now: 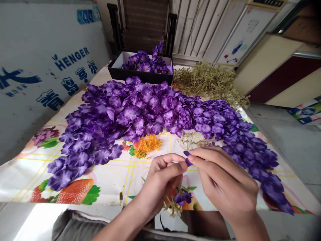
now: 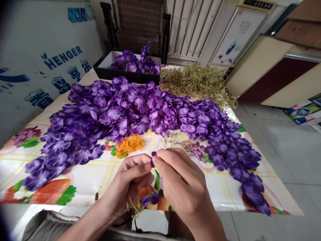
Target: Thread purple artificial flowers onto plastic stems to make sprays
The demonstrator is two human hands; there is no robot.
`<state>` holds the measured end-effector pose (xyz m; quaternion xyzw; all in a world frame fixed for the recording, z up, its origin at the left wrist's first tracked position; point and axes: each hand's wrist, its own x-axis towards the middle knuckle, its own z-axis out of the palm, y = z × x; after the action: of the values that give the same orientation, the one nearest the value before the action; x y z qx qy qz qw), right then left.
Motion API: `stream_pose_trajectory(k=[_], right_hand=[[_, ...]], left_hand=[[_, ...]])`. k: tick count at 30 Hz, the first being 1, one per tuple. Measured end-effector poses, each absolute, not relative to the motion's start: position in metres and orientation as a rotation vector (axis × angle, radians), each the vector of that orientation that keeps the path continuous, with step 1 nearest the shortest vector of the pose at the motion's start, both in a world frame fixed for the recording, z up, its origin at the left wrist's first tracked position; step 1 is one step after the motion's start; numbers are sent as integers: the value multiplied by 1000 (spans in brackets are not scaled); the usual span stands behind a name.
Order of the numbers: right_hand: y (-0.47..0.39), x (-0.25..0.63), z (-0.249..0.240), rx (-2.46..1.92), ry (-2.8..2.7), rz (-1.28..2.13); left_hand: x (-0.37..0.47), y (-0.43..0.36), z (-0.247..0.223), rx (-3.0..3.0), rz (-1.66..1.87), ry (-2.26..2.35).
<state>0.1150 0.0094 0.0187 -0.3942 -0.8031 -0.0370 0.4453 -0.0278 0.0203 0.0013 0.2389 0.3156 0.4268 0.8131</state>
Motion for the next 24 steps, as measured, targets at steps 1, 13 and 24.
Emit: stream_pose_trajectory(k=[1, 13, 24], right_hand=[[9, 115, 19, -978, -1990, -90], [9, 114, 19, -978, -2040, -54], [10, 110, 20, -1112, -1879, 538]], left_hand=[[-28, 20, 2, 511, 910, 676], [-27, 20, 3, 528, 915, 734], [-27, 21, -1, 648, 1013, 958]])
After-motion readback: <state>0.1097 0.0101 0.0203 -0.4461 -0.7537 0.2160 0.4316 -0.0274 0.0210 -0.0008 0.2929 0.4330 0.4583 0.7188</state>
